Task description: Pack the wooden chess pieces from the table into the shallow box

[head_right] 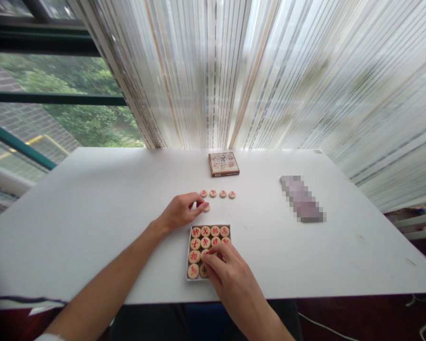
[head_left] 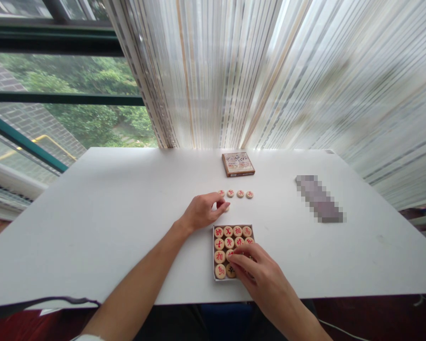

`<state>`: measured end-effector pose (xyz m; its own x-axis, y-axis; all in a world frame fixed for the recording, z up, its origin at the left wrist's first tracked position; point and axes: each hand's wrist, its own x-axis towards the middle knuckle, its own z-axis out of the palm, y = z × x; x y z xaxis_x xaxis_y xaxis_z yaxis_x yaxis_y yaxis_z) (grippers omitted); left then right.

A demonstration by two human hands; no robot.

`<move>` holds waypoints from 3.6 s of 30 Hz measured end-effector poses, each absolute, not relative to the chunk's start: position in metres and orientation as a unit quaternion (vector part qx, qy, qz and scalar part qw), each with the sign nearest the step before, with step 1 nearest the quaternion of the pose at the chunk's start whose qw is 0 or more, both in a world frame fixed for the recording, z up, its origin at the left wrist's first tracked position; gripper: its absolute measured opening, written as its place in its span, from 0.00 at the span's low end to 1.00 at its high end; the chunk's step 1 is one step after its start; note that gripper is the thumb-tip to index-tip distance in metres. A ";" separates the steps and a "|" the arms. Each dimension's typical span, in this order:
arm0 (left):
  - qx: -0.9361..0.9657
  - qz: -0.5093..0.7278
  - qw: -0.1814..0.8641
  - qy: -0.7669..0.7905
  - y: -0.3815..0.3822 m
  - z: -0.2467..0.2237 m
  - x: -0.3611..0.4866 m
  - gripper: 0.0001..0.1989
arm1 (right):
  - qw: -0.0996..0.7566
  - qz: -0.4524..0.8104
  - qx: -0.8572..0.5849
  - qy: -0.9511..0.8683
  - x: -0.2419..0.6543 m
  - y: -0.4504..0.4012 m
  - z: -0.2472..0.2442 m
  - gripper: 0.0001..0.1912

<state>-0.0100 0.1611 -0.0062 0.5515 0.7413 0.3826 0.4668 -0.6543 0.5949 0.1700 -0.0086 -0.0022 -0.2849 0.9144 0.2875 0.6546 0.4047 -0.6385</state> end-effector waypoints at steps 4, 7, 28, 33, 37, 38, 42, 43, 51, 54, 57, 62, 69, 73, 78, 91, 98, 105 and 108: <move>0.854 0.311 0.219 0.355 0.161 -0.006 -0.010 0.10 | 0.282 0.180 -0.495 -0.802 0.167 -0.009 0.003 0.19; 0.854 0.306 0.220 0.358 0.161 -0.005 -0.010 0.10 | 0.254 0.155 -0.490 -0.819 0.165 -0.009 0.005 0.22; 0.838 0.374 0.162 0.364 0.174 -0.003 -0.015 0.08 | 0.408 0.105 -0.553 -0.719 0.226 0.110 0.025 0.11; 0.864 0.341 0.156 0.336 0.175 -0.003 -0.017 0.14 | 0.448 0.085 -0.553 -0.697 0.232 0.153 0.005 0.11; 0.867 0.329 0.146 0.346 0.175 -0.006 -0.014 0.12 | 0.454 0.108 -0.554 -0.689 0.239 0.152 -0.009 0.11; 0.865 0.329 0.142 0.351 0.175 -0.007 -0.013 0.12 | 0.450 0.116 -0.555 -0.690 0.241 0.151 -0.011 0.11; 0.852 0.347 0.136 0.368 0.178 -0.010 -0.011 0.10 | 0.422 0.150 -0.552 -0.704 0.247 0.148 -0.013 0.12; 0.850 0.353 0.138 0.365 0.178 -0.011 -0.011 0.09 | 0.419 0.151 -0.548 -0.708 0.246 0.147 -0.012 0.13; 0.885 0.308 0.172 0.304 0.168 -0.003 -0.011 0.05 | 0.418 0.127 -0.495 -0.751 0.232 0.133 -0.002 0.09; 0.894 0.285 0.185 0.292 0.165 -0.001 -0.012 0.05 | 0.421 0.136 -0.483 -0.756 0.227 0.128 -0.001 0.09; 0.898 0.274 0.196 0.284 0.165 -0.001 -0.013 0.06 | 0.417 0.157 -0.471 -0.762 0.224 0.125 -0.003 0.09; 0.897 0.284 0.203 0.271 0.166 -0.006 -0.012 0.06 | 0.417 0.191 -0.445 -0.769 0.220 0.125 -0.009 0.07; 0.862 0.341 0.222 0.301 0.161 -0.008 -0.006 0.09 | 0.428 0.222 -0.453 -0.750 0.219 0.124 -0.009 0.05; 0.845 0.388 0.234 0.284 0.157 -0.005 -0.004 0.10 | 0.423 0.279 -0.464 -0.727 0.215 0.123 -0.008 0.05; 0.840 0.391 0.270 0.263 0.155 -0.008 -0.001 0.11 | 0.422 0.424 -0.447 -0.665 0.207 0.121 -0.013 0.13; 0.759 0.386 0.413 0.324 0.163 -0.019 0.002 0.14 | 0.440 0.481 -0.426 -0.628 0.208 0.124 -0.017 0.13; 0.759 0.378 0.413 0.332 0.164 -0.020 0.000 0.16 | 0.437 0.483 -0.422 -0.631 0.208 0.124 -0.016 0.11; 0.755 0.369 0.426 0.336 0.164 -0.021 -0.001 0.18 | 0.435 0.463 -0.436 -0.637 0.209 0.124 -0.016 0.12; 0.754 0.369 0.428 0.334 0.163 -0.020 -0.001 0.18 | 0.434 0.461 -0.439 -0.637 0.209 0.124 -0.017 0.13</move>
